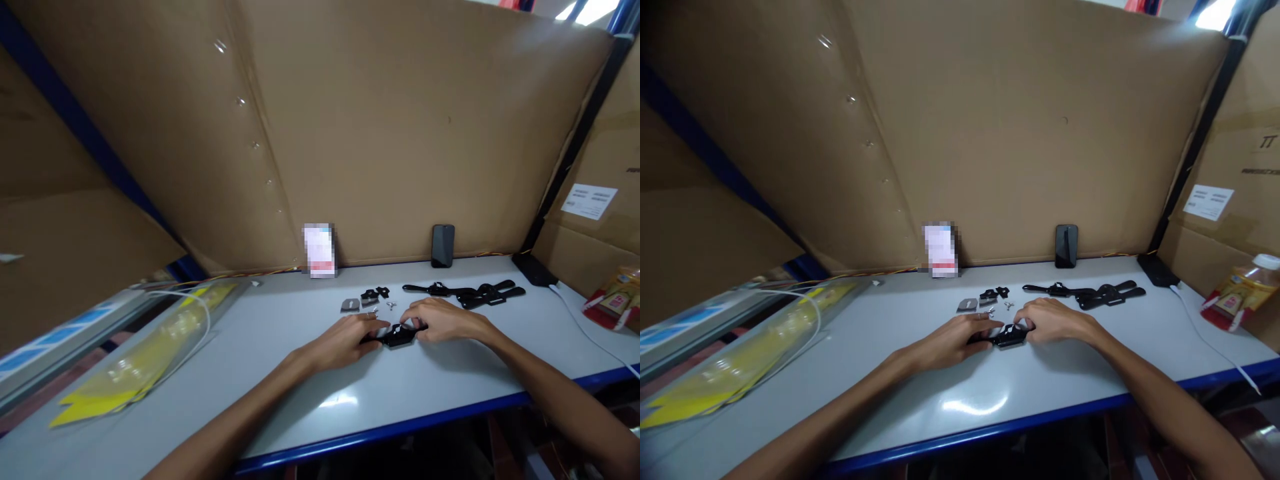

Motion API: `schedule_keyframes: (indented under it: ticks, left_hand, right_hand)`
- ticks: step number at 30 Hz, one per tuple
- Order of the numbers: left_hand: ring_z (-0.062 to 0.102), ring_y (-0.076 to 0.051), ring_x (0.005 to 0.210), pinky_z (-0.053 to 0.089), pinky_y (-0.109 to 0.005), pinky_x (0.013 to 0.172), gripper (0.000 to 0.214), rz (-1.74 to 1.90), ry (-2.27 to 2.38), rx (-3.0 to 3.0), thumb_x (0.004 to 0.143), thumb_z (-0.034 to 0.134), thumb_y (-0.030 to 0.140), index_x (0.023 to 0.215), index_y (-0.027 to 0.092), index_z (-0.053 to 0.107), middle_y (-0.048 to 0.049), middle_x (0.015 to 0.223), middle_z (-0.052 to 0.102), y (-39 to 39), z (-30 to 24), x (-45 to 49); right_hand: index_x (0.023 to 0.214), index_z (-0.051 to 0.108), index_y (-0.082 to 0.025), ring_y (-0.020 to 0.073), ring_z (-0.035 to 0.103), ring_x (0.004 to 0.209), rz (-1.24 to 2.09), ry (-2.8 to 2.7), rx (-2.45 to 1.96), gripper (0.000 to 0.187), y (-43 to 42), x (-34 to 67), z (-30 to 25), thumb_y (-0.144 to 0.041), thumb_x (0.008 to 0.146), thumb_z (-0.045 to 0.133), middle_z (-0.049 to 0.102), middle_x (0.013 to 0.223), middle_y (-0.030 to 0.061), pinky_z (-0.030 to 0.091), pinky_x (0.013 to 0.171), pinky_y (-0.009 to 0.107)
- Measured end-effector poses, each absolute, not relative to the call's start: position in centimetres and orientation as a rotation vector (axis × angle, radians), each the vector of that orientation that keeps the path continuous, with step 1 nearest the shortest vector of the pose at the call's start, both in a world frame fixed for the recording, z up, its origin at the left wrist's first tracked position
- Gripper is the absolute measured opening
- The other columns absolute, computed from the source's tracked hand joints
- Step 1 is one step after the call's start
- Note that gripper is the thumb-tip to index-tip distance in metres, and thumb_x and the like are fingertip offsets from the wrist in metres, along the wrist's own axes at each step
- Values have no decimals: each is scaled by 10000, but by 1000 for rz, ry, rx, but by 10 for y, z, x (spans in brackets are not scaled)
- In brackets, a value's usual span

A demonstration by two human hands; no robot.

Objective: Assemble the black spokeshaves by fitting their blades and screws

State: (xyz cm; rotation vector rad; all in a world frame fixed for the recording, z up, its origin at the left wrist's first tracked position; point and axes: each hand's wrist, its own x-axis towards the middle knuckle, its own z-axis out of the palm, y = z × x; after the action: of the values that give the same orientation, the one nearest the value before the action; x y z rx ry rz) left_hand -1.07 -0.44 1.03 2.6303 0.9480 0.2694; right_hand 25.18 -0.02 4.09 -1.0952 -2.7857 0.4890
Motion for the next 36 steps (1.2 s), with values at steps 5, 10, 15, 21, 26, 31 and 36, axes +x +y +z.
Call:
schedule_keyframes:
  ticks: [5,10,15,21,26,31,36]
  left_hand:
    - [626,-248,950,485,-389,859,399,262,952,2628,960,554,220,1353,227,621,-96,1075,659,-6,10,-11]
    - [640,-242,941,503,-388,850,448,300,931,2627,960,569,220,1403,274,595,-85,1091,666,-5,7,-12]
    - [647,-253,976,505,-404,871,434,309,923,2622,960,565,231,1389,277,611,-92,1116,672,-4,6,-13]
    - [636,-232,919,498,-383,836,425,318,923,2619,949,565,228,1369,256,622,-87,1071,673,-4,7,-12]
    - [628,-215,875,490,-367,817,416,310,936,2619,944,570,217,1357,232,623,-83,1043,675,-4,8,-11]
    - [629,-215,877,486,-366,814,386,303,934,2623,947,573,226,1328,220,635,-87,1061,686,-4,8,-11]
    - [630,-217,880,481,-362,815,363,329,936,2620,934,580,223,1290,218,652,-82,1046,690,-4,8,-11]
  right_hand:
    - [846,642,-199,158,472,713,488,-2841,-1087,195,1,252,40,-124,692,550,614,833,28,306,661,277]
    - [874,650,-190,163,463,720,493,-2844,-1120,210,-1,251,44,-129,708,538,607,848,39,309,676,281]
    - [913,676,-200,169,475,734,497,-2830,-1114,256,-1,251,42,-116,716,538,620,847,36,323,698,288]
    - [843,651,-197,150,458,698,485,-2819,-1088,212,-1,252,41,-101,697,532,606,822,23,318,670,279]
    - [827,660,-199,145,461,684,476,-2809,-1070,193,0,253,38,-103,710,541,611,804,18,318,656,274]
    - [984,732,-202,161,519,721,476,-2763,-1069,306,0,252,39,-106,749,562,660,836,30,357,681,277]
    - [1105,756,-212,175,580,804,423,-2710,-1018,391,-4,251,43,-74,789,571,709,913,45,403,755,288]
